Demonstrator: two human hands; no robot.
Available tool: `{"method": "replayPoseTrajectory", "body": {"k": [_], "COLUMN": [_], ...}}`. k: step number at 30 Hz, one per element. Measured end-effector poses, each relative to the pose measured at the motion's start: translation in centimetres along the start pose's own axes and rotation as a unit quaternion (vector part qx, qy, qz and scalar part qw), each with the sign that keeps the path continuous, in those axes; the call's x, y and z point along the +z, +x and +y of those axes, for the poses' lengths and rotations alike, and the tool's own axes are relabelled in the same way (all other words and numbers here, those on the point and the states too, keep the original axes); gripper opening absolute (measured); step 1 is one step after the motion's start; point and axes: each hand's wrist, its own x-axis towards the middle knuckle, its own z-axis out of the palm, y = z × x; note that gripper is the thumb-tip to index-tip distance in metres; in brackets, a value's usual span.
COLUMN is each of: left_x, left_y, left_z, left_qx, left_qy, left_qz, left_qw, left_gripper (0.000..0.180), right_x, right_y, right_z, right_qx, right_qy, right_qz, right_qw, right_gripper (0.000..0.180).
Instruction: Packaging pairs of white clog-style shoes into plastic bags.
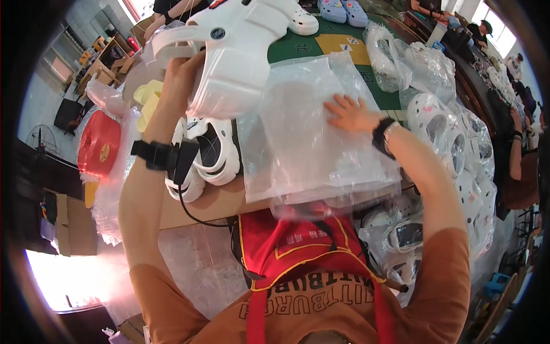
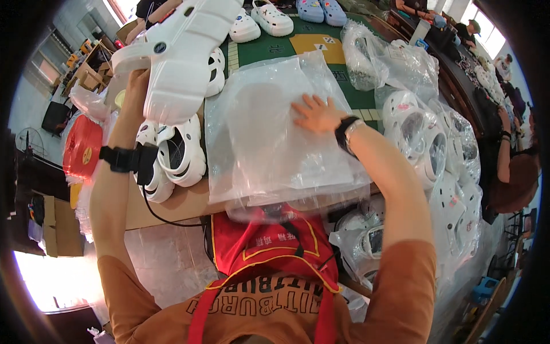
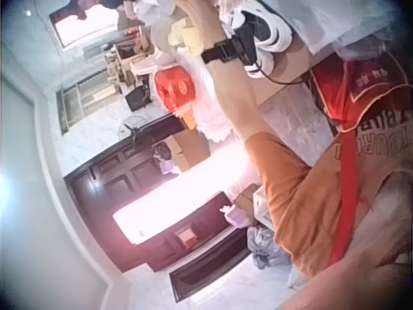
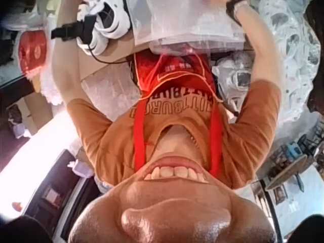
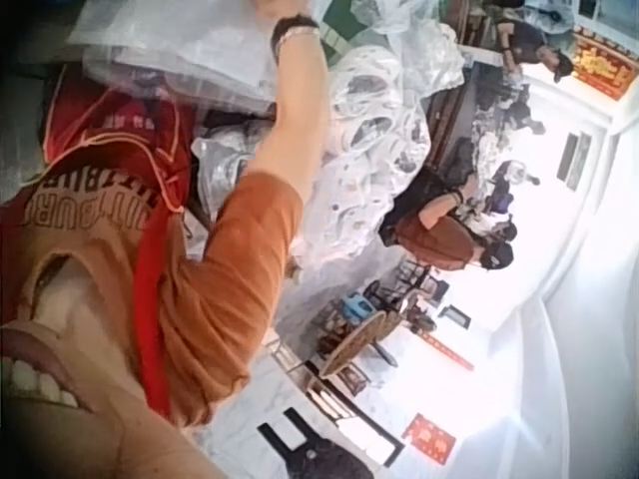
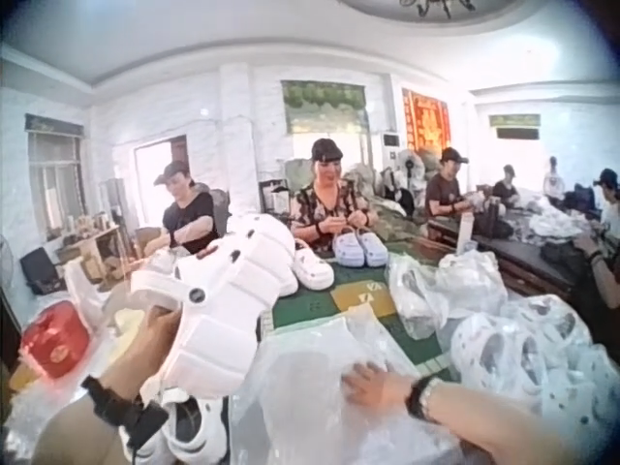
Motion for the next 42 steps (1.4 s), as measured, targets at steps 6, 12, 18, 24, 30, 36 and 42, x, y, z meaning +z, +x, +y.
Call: {"method": "replayPoseTrajectory", "body": {"k": [6,12,18,24,30,36,42], "left_x": [1.0,0.8,-0.7,-3.3,-4.3,-3.0,0.8], "left_y": [-3.8,-5.7,-6.5,-11.1,-13.0,-12.8,-12.8], "left_z": [1.6,1.1,-1.5,-0.7,1.3,3.5,5.0], "left_qx": [-0.075,-0.073,-0.091,-0.044,0.016,0.087,0.165], "left_qy": [-0.037,-0.139,-0.046,-0.059,-0.061,-0.074,-0.103], "left_qz": [-0.015,-0.006,-0.01,-0.092,-0.18,-0.25,-0.293], "left_qw": [0.996,0.988,0.995,0.993,0.982,0.962,0.936], "left_gripper": [0.032,0.033,0.029,0.03,0.03,0.03,0.031], "right_x": [-2.2,-7.5,-4.4,-1.8,-2.0,-2.2,-7.5], "right_y": [3.8,-3.5,-11.6,-12.1,-10.3,-9.8,-12.0], "right_z": [1.5,-2.1,-2.2,-0.6,0.9,1.4,0.3], "right_qx": [0.088,-0.181,-0.246,-0.193,-0.142,-0.129,-0.187], "right_qy": [0.02,0.222,0.064,-0.074,0.06,0.052,0.108], "right_qz": [0.083,0.097,0.099,0.135,0.192,0.158,0.23], "right_qw": [0.992,0.953,0.962,0.969,0.969,0.978,0.949], "right_gripper": [0.059,0.049,0.025,0.012,0.026,0.03,0.041]}}
